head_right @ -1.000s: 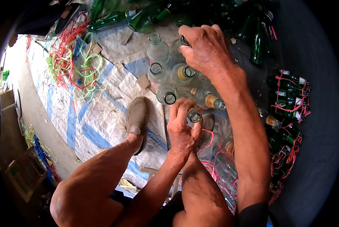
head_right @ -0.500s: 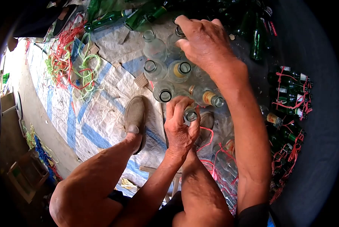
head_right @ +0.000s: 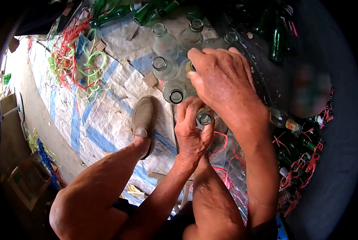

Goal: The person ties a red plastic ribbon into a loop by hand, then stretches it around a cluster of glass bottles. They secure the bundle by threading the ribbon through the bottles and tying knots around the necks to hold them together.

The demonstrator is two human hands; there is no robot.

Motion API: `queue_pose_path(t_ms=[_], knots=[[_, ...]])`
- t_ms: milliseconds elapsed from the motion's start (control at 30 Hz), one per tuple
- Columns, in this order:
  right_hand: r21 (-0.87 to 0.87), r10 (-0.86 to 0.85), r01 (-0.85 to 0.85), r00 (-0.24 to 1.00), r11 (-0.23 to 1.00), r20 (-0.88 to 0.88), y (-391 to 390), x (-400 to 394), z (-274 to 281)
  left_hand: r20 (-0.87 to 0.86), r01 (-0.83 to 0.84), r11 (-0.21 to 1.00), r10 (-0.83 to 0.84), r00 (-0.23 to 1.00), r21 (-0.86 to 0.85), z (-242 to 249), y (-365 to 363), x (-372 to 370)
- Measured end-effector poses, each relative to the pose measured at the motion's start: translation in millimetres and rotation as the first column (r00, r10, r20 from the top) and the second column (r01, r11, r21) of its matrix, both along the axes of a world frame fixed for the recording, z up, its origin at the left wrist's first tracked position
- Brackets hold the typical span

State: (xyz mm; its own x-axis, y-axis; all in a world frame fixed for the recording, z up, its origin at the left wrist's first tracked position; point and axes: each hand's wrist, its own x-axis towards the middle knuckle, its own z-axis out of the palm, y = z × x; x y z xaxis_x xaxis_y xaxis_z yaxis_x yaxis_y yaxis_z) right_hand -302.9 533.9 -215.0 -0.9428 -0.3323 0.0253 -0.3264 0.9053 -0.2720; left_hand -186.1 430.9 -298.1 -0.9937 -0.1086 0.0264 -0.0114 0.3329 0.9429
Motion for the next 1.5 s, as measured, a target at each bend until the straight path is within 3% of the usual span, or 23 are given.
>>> queue_pose_path(t_ms=[500,867,1100,1133,1233,1300,1400,1433,1500], knots=[[-0.092,0.021,-0.039,0.981,0.995,-0.191,5,-14,-19,-0.005,0.000,1.000,0.000,1.000,0.015,-3,1,0],[-0.072,-0.038,0.027,0.988,0.997,-0.151,7,-10,-20,-0.047,0.017,1.000,-0.016,0.999,0.017,-2,2,-4],[-0.237,-0.110,0.058,0.971,0.970,-0.211,23,-1,-12,-0.070,0.021,1.000,-0.021,0.997,-0.009,-11,4,-1],[-0.270,-0.169,0.104,0.958,0.957,-0.231,27,5,-7,-0.164,0.045,0.996,-0.056,0.985,-0.074,-14,3,-4],[-0.489,-0.416,0.266,0.880,0.831,-0.228,50,36,-7,-0.150,0.038,0.998,-0.044,0.988,-0.043,-8,8,-3],[-0.650,-0.621,0.410,0.774,0.640,-0.124,64,68,-16,-0.104,0.013,1.000,-0.012,0.994,0.009,-6,12,-2],[-0.645,-0.811,0.652,0.579,0.399,0.083,82,117,-25,-0.132,0.037,0.999,-0.039,0.990,-0.019,-10,11,-2],[-0.693,-0.847,0.686,0.488,0.222,0.212,93,135,-41,-0.135,0.036,0.999,-0.037,0.990,-0.012,-10,11,-2],[-0.779,-0.882,0.627,0.357,-0.019,0.308,115,163,-70,-0.120,0.048,0.999,-0.049,0.992,-0.015,-11,10,0]])
